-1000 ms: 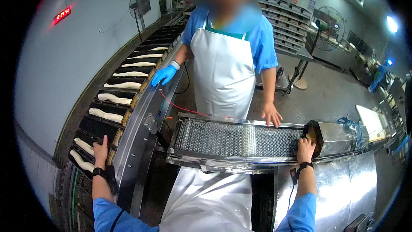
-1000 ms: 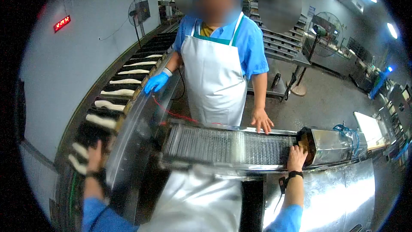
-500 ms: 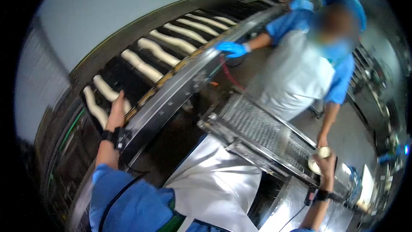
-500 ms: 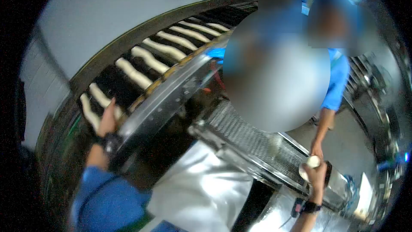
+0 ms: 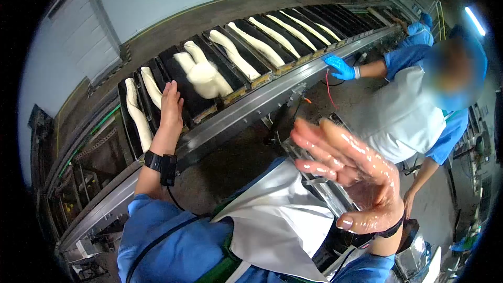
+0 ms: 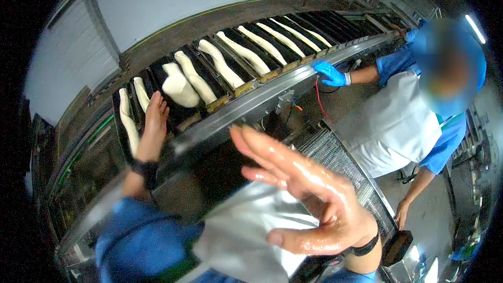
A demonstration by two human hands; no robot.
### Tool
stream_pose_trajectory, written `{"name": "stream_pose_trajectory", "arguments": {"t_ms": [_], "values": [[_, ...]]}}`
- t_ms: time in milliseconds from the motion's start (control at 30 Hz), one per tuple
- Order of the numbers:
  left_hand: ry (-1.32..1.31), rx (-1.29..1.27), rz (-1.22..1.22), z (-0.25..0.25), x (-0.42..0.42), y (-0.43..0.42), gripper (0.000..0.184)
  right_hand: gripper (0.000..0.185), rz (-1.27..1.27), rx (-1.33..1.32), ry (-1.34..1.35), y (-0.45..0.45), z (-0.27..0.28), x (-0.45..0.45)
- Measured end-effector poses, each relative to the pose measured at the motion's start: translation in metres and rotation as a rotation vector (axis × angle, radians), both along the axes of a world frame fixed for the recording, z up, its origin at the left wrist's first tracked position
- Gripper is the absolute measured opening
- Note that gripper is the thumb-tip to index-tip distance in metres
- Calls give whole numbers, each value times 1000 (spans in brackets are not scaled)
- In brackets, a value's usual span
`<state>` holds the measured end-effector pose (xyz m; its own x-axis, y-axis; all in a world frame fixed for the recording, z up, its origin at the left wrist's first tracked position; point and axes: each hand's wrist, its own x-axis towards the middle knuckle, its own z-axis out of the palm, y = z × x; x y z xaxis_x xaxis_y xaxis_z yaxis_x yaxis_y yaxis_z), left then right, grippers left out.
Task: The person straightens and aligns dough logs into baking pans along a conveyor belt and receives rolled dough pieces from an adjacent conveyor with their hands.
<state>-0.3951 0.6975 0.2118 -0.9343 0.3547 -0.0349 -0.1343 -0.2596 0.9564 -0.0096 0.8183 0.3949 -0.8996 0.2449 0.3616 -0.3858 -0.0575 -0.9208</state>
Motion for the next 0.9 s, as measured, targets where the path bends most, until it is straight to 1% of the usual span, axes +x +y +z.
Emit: {"name": "stream_pose_trajectory", "arguments": {"t_ms": [33,67,133,167,200,267,333,367,400,467,500,533,567,600,633,733,767,800,867,900], "values": [[-2,27,-18,-10,-7,-2,84,102,36,28,-3,2,-6,2],[59,77,-58,-45,-38,-7,83,100,73,57,-6,3,-12,4],[103,-43,44,-31,-18,-15,79,82,59,-62,4,11,-30,21],[91,-61,101,-18,-2,-14,78,81,-69,-67,-54,12,-33,30],[123,-81,86,-25,-7,-11,80,80,-179,-55,-104,24,-42,43],[111,-195,104,-11,14,-14,85,73,-375,-74,-127,36,-70,67],[103,-425,116,-37,-14,-9,88,62,-523,-124,-191,51,-92,96],[89,-405,153,-37,-18,-6,86,57,-632,-157,-236,52,-102,109],[75,-380,195,-38,-22,-8,85,54,-674,-216,-234,55,-115,127],[-140,-117,-14,-60,-74,-30,71,51,-803,-292,-265,51,-128,148],[-57,-93,-71,-40,-53,-40,66,46,-876,-284,-283,50,-136,159],[25,-70,-127,-19,-32,-53,61,46,-915,-293,-271,50,-142,169],[415,-343,-95,-45,-60,-60,52,44,-957,-311,-300,49,-147,179],[816,-596,-47,-70,-108,-67,44,42,-998,-327,-327,50,-151,190],[692,-500,-50,-81,-144,-80,42,38,-1059,-343,-334,50,-152,199],[298,-253,-119,-76,-197,-88,44,37,-1144,-394,-338,51,-172,233],[290,-262,-95,-90,-245,-86,46,35,-1209,-346,-413,50,-177,242],[266,-277,-18,-76,-246,-70,49,35,-1222,-348,-409,49,-191,257],[213,-302,138,-48,-245,-39,56,39,-1374,-196,-656,44,-221,290],[414,-398,190,-47,-247,-18,59,39,-1383,-197,-658,37,-222,299]]}}
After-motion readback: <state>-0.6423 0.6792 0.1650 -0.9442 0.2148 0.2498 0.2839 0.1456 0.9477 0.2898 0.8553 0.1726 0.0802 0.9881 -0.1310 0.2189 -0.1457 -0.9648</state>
